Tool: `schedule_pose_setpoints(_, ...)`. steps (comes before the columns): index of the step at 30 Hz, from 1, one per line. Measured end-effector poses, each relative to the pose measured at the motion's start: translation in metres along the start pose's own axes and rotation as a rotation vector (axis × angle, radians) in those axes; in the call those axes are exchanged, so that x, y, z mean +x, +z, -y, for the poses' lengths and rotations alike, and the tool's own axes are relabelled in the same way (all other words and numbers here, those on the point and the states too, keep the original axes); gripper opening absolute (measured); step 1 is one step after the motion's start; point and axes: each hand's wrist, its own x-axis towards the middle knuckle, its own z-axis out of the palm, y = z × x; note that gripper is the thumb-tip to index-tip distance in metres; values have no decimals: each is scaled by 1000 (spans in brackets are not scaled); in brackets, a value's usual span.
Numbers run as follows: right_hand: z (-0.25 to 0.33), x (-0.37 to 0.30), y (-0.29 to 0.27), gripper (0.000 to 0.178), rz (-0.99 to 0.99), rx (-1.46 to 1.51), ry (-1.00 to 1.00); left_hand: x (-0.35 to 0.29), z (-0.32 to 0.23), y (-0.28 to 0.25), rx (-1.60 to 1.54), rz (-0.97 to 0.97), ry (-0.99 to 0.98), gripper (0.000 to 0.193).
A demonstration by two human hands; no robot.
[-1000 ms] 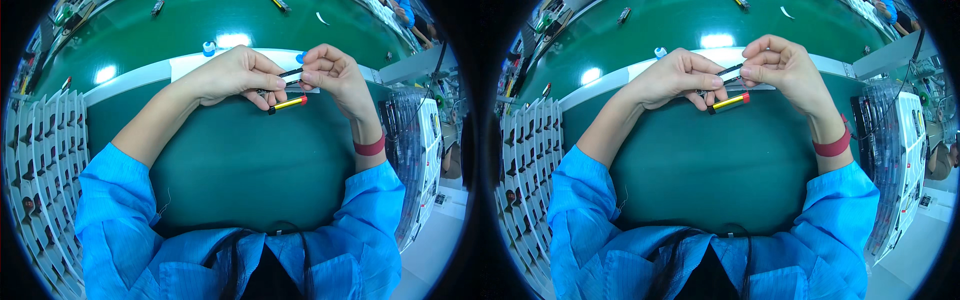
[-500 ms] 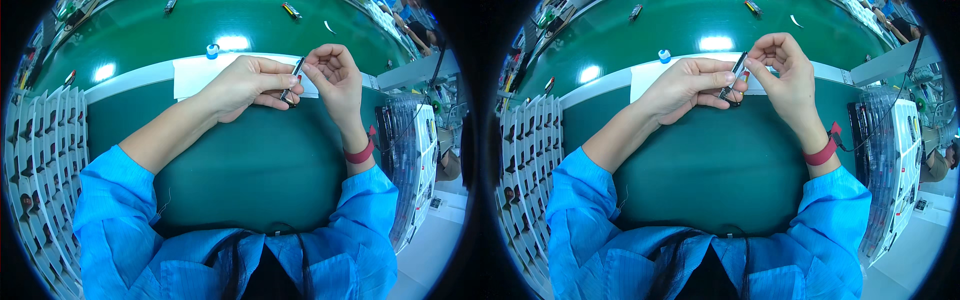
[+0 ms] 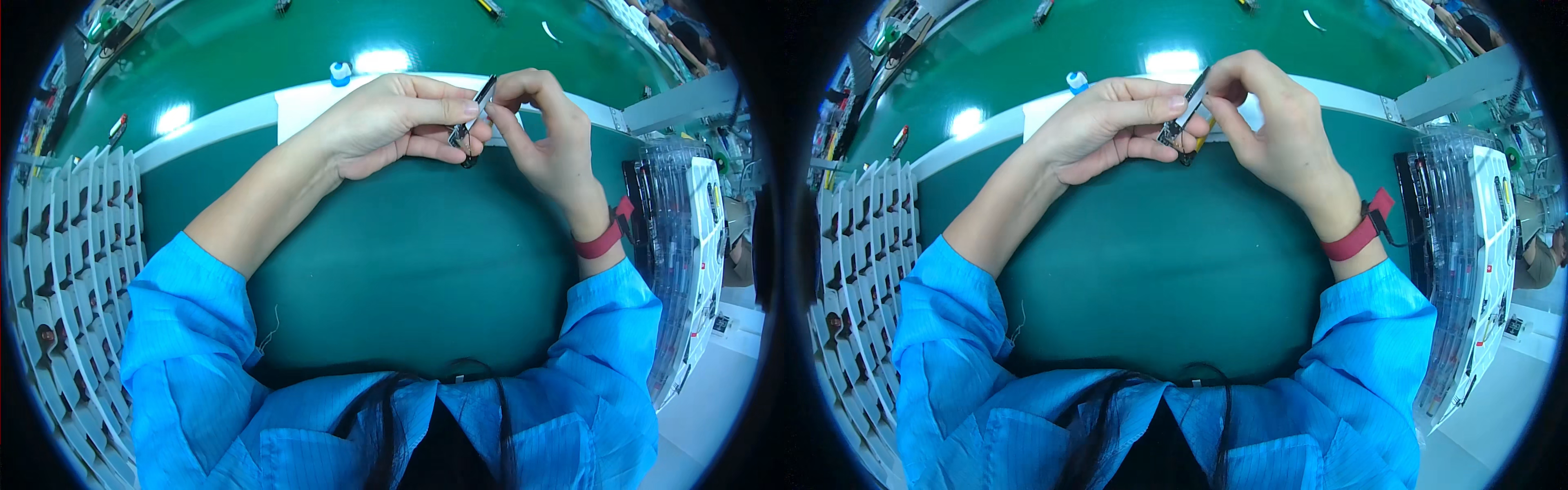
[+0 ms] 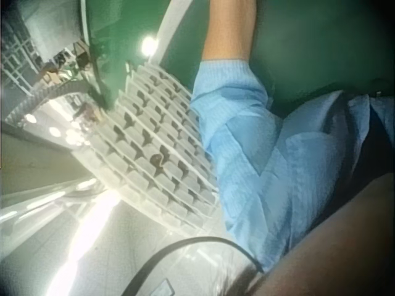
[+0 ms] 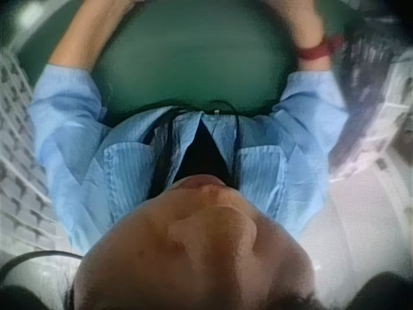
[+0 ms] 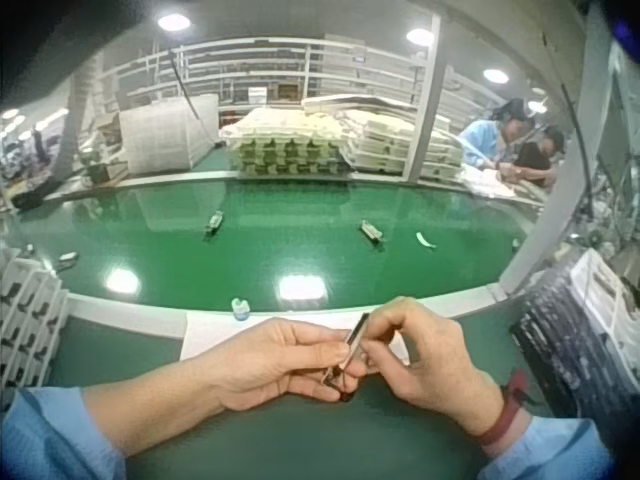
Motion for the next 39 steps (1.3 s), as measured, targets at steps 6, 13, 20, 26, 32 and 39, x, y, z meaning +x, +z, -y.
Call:
schedule_pose_setpoints(6, -5, -2, 6, 21, -243, 397, 205, -1, -4, 2, -14, 15, -16, 30)
schedule_pose_setpoints(13, -5, 2, -7, 18, -8, 155, 101, 0, -6, 1, 60, 15, -42, 31)
schedule_pose_setpoints(20, -4, 8, -22, 17, 56, 655, 250, 3, -10, -11, -29, -1, 22, 32)
schedule_pose_setpoints(26, -38, 14, -12, 30, -116, 470, 603, 2, -10, -20, -283, 145, 60, 40)
schedule_pose_setpoints(32, -19, 3, 3, 27, 65, 871, 708, 4, -13, -22, -279, 137, 109, 39)
schedule_pose_setpoints(39, -1, 11, 3, 30, -57, 1188, 758, 1, -15, -21, -219, 155, 131, 39)
